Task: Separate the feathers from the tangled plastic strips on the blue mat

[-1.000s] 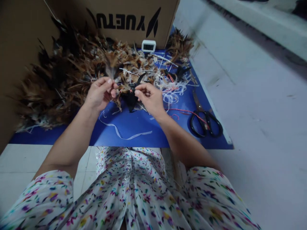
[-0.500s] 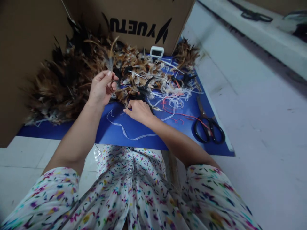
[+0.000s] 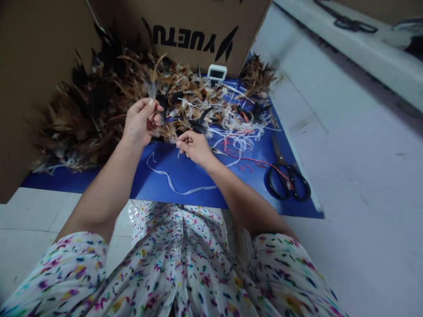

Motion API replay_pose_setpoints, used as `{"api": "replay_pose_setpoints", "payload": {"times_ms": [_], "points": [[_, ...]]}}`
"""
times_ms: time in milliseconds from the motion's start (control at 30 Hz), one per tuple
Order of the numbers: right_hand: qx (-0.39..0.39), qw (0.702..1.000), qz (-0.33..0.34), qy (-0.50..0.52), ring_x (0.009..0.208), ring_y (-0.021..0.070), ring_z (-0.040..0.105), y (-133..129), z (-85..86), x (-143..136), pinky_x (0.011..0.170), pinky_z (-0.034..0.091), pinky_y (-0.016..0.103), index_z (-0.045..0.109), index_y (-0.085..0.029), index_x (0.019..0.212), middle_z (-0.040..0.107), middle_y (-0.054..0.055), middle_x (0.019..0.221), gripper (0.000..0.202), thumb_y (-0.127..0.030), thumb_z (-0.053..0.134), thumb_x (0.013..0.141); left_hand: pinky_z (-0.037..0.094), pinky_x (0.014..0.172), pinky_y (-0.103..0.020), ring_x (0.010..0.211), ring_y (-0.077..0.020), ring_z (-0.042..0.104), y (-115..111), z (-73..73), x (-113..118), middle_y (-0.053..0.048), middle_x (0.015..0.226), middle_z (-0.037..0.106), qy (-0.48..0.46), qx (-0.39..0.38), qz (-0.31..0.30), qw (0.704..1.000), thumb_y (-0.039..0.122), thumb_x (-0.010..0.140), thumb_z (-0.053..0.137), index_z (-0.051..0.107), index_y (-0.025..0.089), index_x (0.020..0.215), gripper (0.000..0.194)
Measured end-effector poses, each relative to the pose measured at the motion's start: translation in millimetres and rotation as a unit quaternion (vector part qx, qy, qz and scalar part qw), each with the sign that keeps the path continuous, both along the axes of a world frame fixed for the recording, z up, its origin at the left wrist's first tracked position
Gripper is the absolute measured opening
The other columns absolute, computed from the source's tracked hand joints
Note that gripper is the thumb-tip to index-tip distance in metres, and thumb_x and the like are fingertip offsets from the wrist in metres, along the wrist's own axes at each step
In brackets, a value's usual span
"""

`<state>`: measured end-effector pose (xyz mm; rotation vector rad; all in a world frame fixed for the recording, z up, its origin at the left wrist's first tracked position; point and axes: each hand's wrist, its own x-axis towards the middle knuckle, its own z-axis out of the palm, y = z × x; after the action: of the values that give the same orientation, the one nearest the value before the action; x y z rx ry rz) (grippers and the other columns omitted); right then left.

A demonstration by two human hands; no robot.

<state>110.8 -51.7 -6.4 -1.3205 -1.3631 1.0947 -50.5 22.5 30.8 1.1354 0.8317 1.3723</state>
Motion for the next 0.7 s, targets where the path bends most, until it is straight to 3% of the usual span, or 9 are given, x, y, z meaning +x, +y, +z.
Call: {"api": "replay_pose_setpoints", "payload": {"times_ms": [167,300,433,700], "points": [[-0.031,0.988,-0.045,0.143,0.051,0.0075,0.060,3.2,7.3,2.1,0.046,0.046,0.018,0.061,-0.017,0.079,0.071,-0.002,0.067,0.018,-0.012,0.074,0.069,0.044,0.045,-0.013,0.048,-0.0027,0.056,-0.9,1.6,-0.5,0.003,0.072,0.067,-0.011,0.000,-0.016,1.000,0.037,0.085,0.074,0.061,0.019,0.081,0.022],[-0.033,0.976,-0.075,0.203,0.055,0.0077,0.063,5.6,10.4,4.3,0.048,0.049,0.017,0.061,-0.017,0.081,0.071,-0.002,0.065,0.022,-0.012,0.078,0.068,0.044,0.045,-0.013,0.046,-0.0021,0.055,-6.7,-0.1,3.1,0.003,0.071,0.067,0.012,-0.022,-0.072,0.997,0.036,0.084,0.075,0.060,0.018,0.079,0.024],[-0.019,0.972,-0.085,0.218,0.057,0.0077,0.064,6.7,11.7,4.9,0.049,0.049,0.017,0.062,-0.017,0.081,0.070,-0.002,0.066,0.021,-0.015,0.080,0.069,0.047,0.045,-0.014,0.050,-0.0042,0.060,-13.5,-3.0,8.3,0.002,0.078,0.070,0.018,-0.063,-0.128,0.990,0.033,0.077,0.081,0.060,0.018,0.077,0.026],[-0.006,0.981,-0.040,0.192,0.052,0.0066,0.061,4.2,11.5,4.0,0.046,0.049,0.017,0.062,-0.017,0.076,0.067,-0.003,0.061,0.027,-0.029,0.085,0.069,0.044,0.042,-0.016,0.042,-0.0049,0.054,-20.0,-8.3,16.8,0.003,0.059,0.063,0.052,-0.070,-0.171,0.981,0.024,0.075,0.081,0.064,0.016,0.071,0.020]]}}
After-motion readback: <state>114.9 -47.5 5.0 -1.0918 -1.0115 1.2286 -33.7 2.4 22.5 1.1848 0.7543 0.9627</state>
